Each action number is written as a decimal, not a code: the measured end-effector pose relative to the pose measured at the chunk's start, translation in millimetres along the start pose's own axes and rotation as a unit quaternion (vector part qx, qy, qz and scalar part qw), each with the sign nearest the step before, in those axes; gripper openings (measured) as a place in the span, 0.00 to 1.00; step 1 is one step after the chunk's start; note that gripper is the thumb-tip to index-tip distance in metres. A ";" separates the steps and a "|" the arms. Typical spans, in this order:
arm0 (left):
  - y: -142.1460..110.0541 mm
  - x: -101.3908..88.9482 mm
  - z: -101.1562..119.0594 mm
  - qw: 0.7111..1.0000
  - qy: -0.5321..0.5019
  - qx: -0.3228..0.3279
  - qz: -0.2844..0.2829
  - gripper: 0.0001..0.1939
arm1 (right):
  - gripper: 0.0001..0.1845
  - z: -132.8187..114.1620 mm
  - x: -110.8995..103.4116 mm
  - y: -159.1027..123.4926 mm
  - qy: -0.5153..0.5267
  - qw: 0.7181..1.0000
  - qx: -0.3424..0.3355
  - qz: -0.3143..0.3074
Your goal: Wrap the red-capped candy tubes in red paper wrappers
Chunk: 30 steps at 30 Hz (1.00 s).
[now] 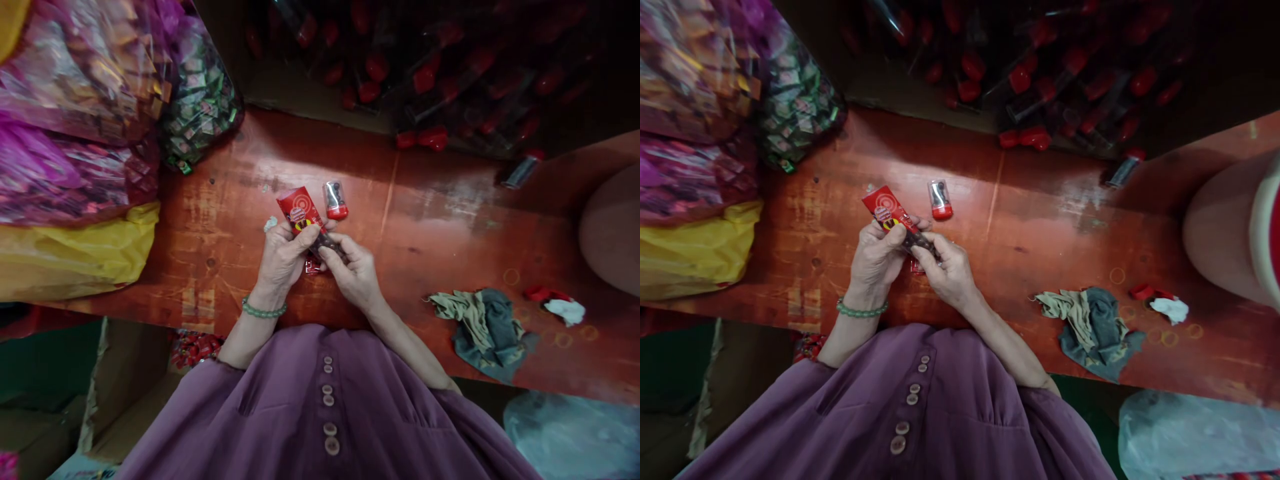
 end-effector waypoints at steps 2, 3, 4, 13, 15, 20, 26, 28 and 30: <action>3.1 -0.3 -2.8 1.000 -0.014 -0.010 0.007 0.20 | 0.09 -0.5 0.1 -0.2 -0.109 0.991 -0.060 0.050; 4.5 -0.4 -4.3 1.000 -0.017 -0.009 0.011 0.20 | 0.09 -0.7 0.2 0.0 -0.149 0.982 -0.089 0.067; 5.7 -0.6 -5.6 1.000 -0.017 -0.004 0.017 0.20 | 0.09 -0.7 0.1 0.6 -0.175 0.975 -0.113 0.079; 1.5 3.2 -5.0 1.000 -0.005 -0.016 -0.013 0.18 | 0.11 4.1 -5.5 6.7 0.055 0.998 0.011 -0.020; -1.3 5.0 -3.9 0.999 0.005 -0.013 -0.035 0.17 | 0.14 5.6 -4.9 8.4 0.119 0.991 0.051 -0.039; -4.6 5.6 -2.7 0.997 0.029 -0.005 -0.076 0.17 | 0.17 8.3 -1.5 16.8 0.233 0.969 0.056 -0.059; -7.9 2.4 5.7 0.996 0.032 0.010 -0.087 0.21 | 0.20 -0.6 -1.8 18.0 0.188 0.979 0.058 -0.053; -9.7 3.3 9.0 0.997 0.008 0.048 -0.053 0.23 | 0.22 -2.2 -0.2 16.2 0.195 0.977 0.064 -0.055; -12.3 5.5 8.8 0.998 -0.014 0.062 -0.028 0.22 | 0.23 -2.7 2.3 14.0 0.211 0.974 0.063 -0.052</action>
Point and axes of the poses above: each hand's wrist, its own y-axis towards the middle knuckle, its own x-axis out of the palm, z = x × y, the point moved 2 cm from there along y, towards the middle knuckle, and after that the axes turned 9 degrees about -y, right-handed, at the moved point
